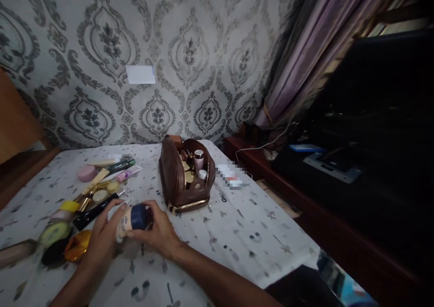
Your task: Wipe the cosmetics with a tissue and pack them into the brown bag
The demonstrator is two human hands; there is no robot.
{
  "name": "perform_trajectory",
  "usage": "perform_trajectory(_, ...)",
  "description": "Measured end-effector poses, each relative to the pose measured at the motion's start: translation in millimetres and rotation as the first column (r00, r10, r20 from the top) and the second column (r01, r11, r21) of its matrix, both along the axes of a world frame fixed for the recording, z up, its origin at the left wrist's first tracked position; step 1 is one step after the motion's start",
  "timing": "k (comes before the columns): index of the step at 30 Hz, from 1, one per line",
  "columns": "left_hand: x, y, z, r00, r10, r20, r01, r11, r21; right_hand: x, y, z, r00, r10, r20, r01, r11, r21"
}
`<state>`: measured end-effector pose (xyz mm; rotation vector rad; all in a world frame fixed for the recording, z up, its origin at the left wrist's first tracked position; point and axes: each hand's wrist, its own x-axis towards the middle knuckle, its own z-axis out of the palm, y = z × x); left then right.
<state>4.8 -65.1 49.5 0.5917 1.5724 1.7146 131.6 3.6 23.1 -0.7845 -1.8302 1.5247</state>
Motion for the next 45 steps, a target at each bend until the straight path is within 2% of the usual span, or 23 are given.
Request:
perform_trajectory(2,-0.2,1.4,3.8,0.998,0.056,0.027,-0.056,0.998,-0.009,-1.3,1.6,-3.3,0.996,0.026,-0.089,-0.024,0.999,0.025)
perform_trajectory(4,-1.7,2.5,9.2,0.997,0.059,0.053,-0.058,0.998,-0.015,-1.1,3.2,-4.8,0.985,0.065,-0.161,-0.053,0.996,0.076)
perform_trajectory(8,-6.7,4.2,19.2,0.990,-0.069,0.122,0.076,0.995,-0.057,2.2,5.7,-4.0,0.977,0.132,-0.168,-0.097,0.975,0.202)
perform_trajectory(11,-7.6,6.1,18.5,0.978,-0.118,0.172,0.125,0.992,-0.029,2.2,7.4,-7.1,0.982,0.102,-0.158,-0.066,0.974,0.218)
perform_trajectory(13,-5.2,7.8,14.1,0.976,-0.100,0.195,0.101,0.995,0.006,-0.2,8.7,-11.7,0.984,0.059,-0.169,-0.033,0.987,0.157)
perform_trajectory(18,1.8,11.5,0.8,0.983,0.022,0.185,-0.042,0.994,0.105,-9.1,12.8,-18.9,0.976,-0.038,-0.215,0.009,0.991,-0.132)
perform_trajectory(20,0.2,10.6,-2.6,0.997,0.004,0.083,-0.014,0.992,0.122,-11.0,15.1,-17.8,0.973,-0.017,-0.231,-0.023,0.986,-0.167)
perform_trajectory(22,-3.0,7.4,-3.3,0.990,-0.075,-0.122,0.087,0.991,0.104,-10.9,17.2,-15.6,0.971,0.009,-0.240,-0.054,0.982,-0.181)
perform_trajectory(24,-5.3,3.0,-1.5,0.915,-0.153,-0.372,0.187,0.981,0.055,-9.4,18.5,-13.9,0.974,0.012,-0.228,-0.052,0.984,-0.168)
perform_trajectory(26,-5.3,-0.8,1.1,0.796,-0.200,-0.571,0.253,0.967,0.014,-7.3,19.2,-13.6,0.981,-0.005,-0.193,-0.015,0.994,-0.105)
perform_trajectory(29,-2.3,-3.8,3.7,0.656,-0.231,-0.719,0.325,0.946,-0.007,-4.4,19.8,-14.9,0.990,-0.047,-0.136,0.057,0.996,0.070)
perform_trajectory(31,-0.7,-4.2,4.4,0.619,-0.228,-0.751,0.344,0.939,-0.001,-2.8,20.3,-15.3,0.991,-0.043,-0.125,0.067,0.979,0.192)
perform_trajectory(34,-2.4,-3.3,4.7,0.676,-0.229,-0.700,0.315,0.949,-0.007,0.0,21.5,-13.4,0.990,0.045,-0.134,0.001,0.945,0.327)
perform_trajectory(38,-12.1,0.4,3.4,0.844,-0.252,-0.474,0.277,0.961,-0.017,4.1,21.2,-6.6,0.966,0.226,-0.127,-0.160,0.905,0.395)
perform_trajectory(40,-17.2,2.9,1.8,0.929,-0.263,-0.259,0.271,0.963,-0.006,5.5,19.0,-2.8,0.940,0.308,-0.150,-0.235,0.899,0.370)
perform_trajectory(42,-20.5,5.4,0.4,0.966,-0.251,-0.056,0.251,0.968,-0.004,5.6,15.9,-0.1,0.915,0.359,-0.184,-0.295,0.907,0.301)
perform_trajectory(45,-20.6,9.3,-1.4,0.981,-0.190,0.047,0.190,0.982,0.004,2.6,11.6,-0.3,0.914,0.324,-0.244,-0.306,0.946,0.111)
